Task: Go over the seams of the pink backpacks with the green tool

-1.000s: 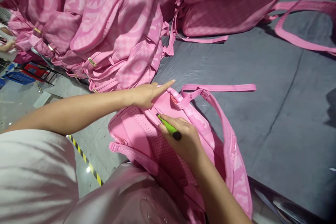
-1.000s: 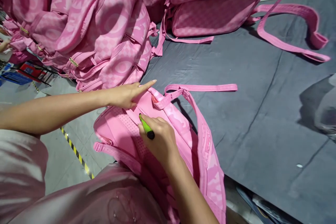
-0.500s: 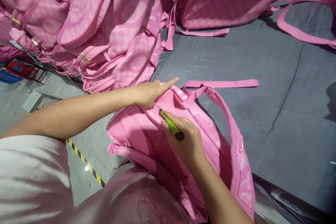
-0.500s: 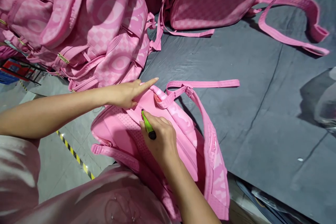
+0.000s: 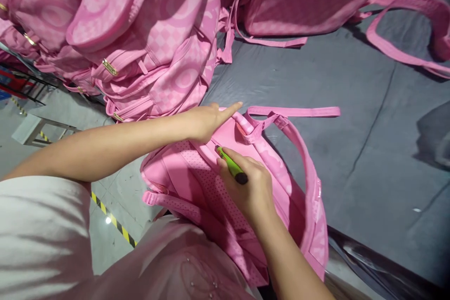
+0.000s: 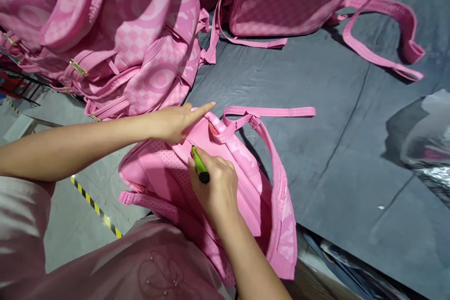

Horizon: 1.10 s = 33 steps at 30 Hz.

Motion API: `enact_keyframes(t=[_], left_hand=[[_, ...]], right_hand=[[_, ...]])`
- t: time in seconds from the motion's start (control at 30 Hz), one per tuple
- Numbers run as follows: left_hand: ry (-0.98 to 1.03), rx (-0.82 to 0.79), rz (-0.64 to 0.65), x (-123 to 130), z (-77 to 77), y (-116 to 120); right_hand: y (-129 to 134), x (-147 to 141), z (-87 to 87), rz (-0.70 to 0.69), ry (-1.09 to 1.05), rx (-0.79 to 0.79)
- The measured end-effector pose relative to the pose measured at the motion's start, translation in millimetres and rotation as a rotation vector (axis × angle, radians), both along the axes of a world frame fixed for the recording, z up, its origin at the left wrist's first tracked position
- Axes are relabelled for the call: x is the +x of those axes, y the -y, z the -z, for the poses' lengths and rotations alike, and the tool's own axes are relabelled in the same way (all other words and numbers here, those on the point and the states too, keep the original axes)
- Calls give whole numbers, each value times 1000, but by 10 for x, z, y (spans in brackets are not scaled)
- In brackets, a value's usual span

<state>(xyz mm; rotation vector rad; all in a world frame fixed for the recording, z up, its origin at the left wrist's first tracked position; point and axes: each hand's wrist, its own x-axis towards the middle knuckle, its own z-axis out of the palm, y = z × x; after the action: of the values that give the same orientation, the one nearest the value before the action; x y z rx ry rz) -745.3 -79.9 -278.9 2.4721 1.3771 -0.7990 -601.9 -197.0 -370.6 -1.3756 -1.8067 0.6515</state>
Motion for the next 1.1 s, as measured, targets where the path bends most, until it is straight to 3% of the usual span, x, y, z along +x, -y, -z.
enact_keyframes(t=[0.47,0.57,0.7,0.83,0.9,0.97,1.0,1.03,1.1], left_hand=[[13,-43,4,39,-76,32],[10,-52,-13,16,-58,1],[26,-12,23,-23,9,-41],[77,62,66,-29,11,51],[68,76,53,-84,52,33],[177,96,96,-172,167,-67],[229,105,109,-217,241,-123],[256,116,113,-261,316,-168],[284,138,95,-333,442,-213]], right_hand=[[-28,-31,-135,-19,10,-71],[-53,-19,-119,-58,-31,-55],[-83,-94,-95,-8,-31,-39],[-12,-44,-306,-46,-7,-215],[21,194,-439,-71,-46,-255],[107,645,-517,-30,-213,-139],[186,950,-529,69,-297,-34],[284,1301,-525,228,-348,77],[478,2096,-471,776,-285,224]])
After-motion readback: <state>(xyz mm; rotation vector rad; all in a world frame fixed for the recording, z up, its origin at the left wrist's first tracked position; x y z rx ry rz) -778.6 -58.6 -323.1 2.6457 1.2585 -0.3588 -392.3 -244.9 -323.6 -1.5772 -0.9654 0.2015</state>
